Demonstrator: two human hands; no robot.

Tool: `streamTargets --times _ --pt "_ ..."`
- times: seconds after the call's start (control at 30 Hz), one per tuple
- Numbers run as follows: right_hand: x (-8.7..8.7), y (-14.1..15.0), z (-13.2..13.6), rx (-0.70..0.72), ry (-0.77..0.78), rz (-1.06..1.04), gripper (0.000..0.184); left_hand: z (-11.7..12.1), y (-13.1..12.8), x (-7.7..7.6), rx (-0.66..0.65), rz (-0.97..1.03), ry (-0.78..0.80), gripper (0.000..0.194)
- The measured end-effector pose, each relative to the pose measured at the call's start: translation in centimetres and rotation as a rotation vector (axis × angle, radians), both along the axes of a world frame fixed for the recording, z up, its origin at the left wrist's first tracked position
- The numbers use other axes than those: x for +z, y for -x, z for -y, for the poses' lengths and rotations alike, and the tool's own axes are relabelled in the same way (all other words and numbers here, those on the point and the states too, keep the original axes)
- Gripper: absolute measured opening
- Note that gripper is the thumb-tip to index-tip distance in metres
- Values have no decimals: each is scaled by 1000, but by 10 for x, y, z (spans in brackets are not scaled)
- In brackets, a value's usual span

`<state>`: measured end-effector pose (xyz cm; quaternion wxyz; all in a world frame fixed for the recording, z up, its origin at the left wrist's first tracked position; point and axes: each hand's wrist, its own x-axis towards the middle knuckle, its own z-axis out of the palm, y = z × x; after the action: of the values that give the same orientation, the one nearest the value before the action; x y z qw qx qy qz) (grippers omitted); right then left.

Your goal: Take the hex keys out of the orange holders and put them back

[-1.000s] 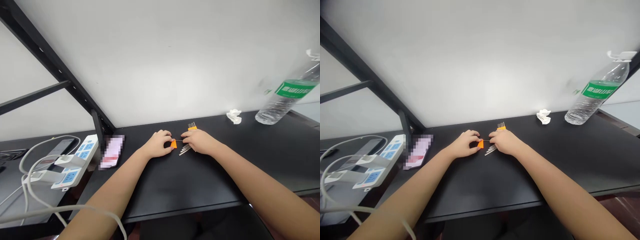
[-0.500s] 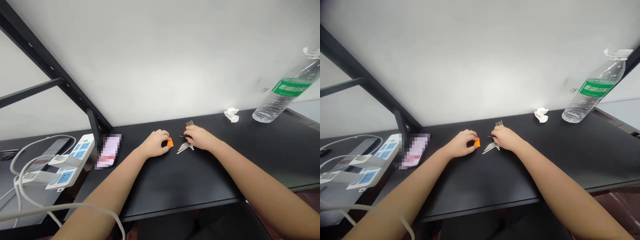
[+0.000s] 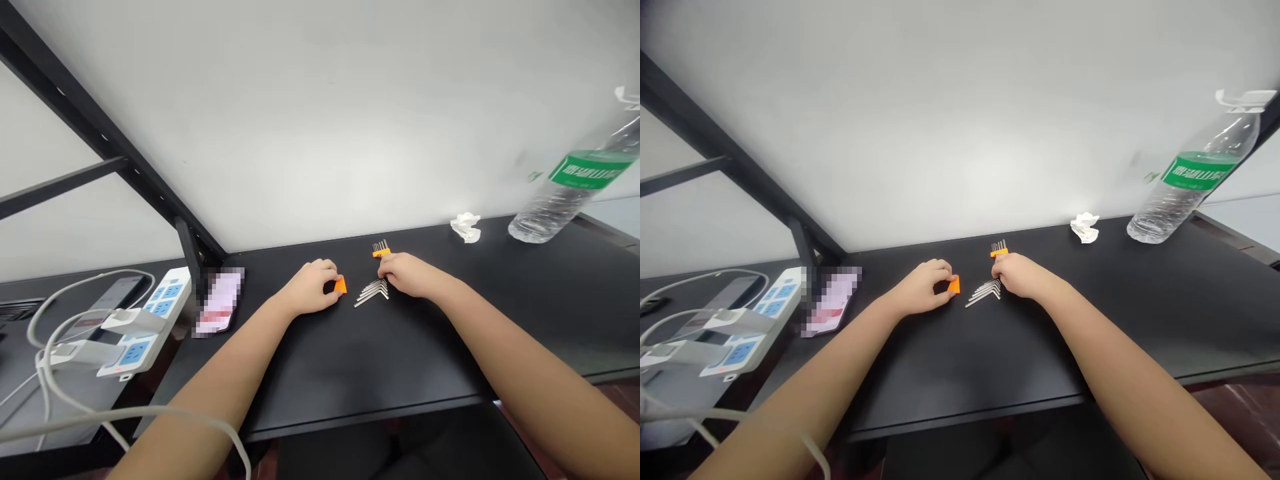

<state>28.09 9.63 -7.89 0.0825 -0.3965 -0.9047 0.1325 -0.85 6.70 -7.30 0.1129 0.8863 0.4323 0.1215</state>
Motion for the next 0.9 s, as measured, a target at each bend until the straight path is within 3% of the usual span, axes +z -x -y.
streamTargets --times 0.23,0.6,0.77,0.9 --pt "11 8 16 0 49 -18 14 -1 -2 -2 31 97 63 24" --pt "7 6 12 -90 57 40 10 -1 -3 -4 172 179 216 37" --pt "11 3 13 -112 -79 10 13 -1 -2 -6 202 172 211 41" --pt "11 10 19 -22 -104 26 11 -2 -1 -8 180 211 206 41"
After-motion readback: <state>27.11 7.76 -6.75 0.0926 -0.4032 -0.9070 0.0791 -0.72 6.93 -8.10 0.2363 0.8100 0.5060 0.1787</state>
